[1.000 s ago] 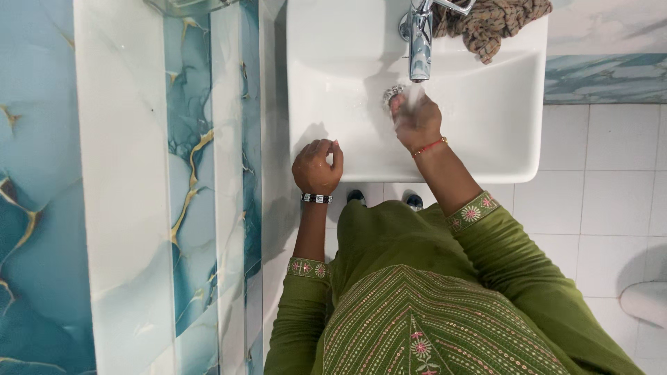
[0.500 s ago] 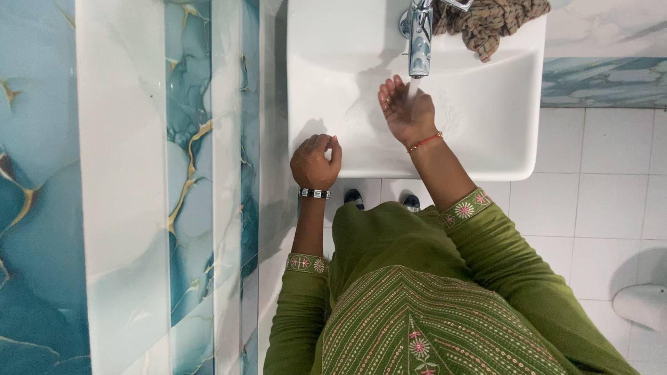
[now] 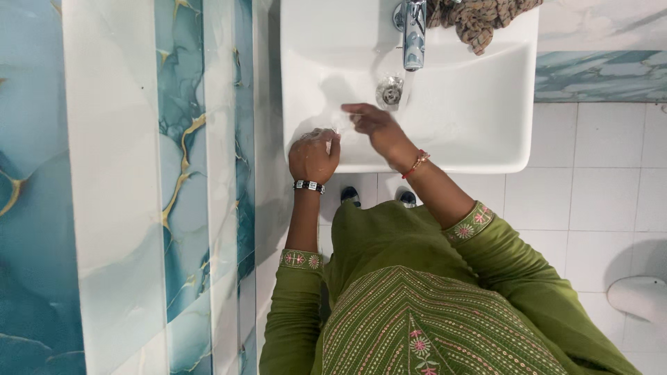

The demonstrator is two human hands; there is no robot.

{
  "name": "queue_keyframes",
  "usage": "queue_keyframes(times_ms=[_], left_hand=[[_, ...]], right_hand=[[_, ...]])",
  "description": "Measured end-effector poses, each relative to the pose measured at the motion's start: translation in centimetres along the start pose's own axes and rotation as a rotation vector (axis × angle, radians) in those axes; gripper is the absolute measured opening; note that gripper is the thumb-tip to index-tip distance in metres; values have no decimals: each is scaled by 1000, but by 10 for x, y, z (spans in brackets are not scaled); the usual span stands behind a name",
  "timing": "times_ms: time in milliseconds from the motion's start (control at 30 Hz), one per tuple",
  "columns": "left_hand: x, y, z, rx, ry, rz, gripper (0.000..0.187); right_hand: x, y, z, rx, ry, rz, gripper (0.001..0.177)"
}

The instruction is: The person pours a blue liquid from a plastic bottle onto a sink and wipes the basin with a cloth before rinsing their hands under the faucet.

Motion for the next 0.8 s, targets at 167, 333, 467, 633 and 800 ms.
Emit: queue_keyframes(times_ms=[167,333,467,633,800], left_hand=[[-3,-2,-1,-18,-77,36,28],[-2,-3,-2,-41,-106,70,27],[1,-3,-1,-18,-44,38,26],[3,-6,-6,4,-41,24,26],[-3,-3,-2,-26,-31,65,26]], right_hand=[[-33,53,100,-836,359,-162,18],[-77,87,119,-1257,317,-267,22],[-83,75,116,-1296,143,-185,20],[-21,26,155,-695,-290,-98,30],[81,-42,199,722,-531,-186,45]])
Point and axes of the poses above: each hand's wrist, its own x-axis away from the middle knuckle, its own z-axis out of the back of the hand, y = z × x, the point moved 5 cm from there along -x, towards the middle knuckle, and after that the axes turned 3 degrees about y, right-handed, at the moved point
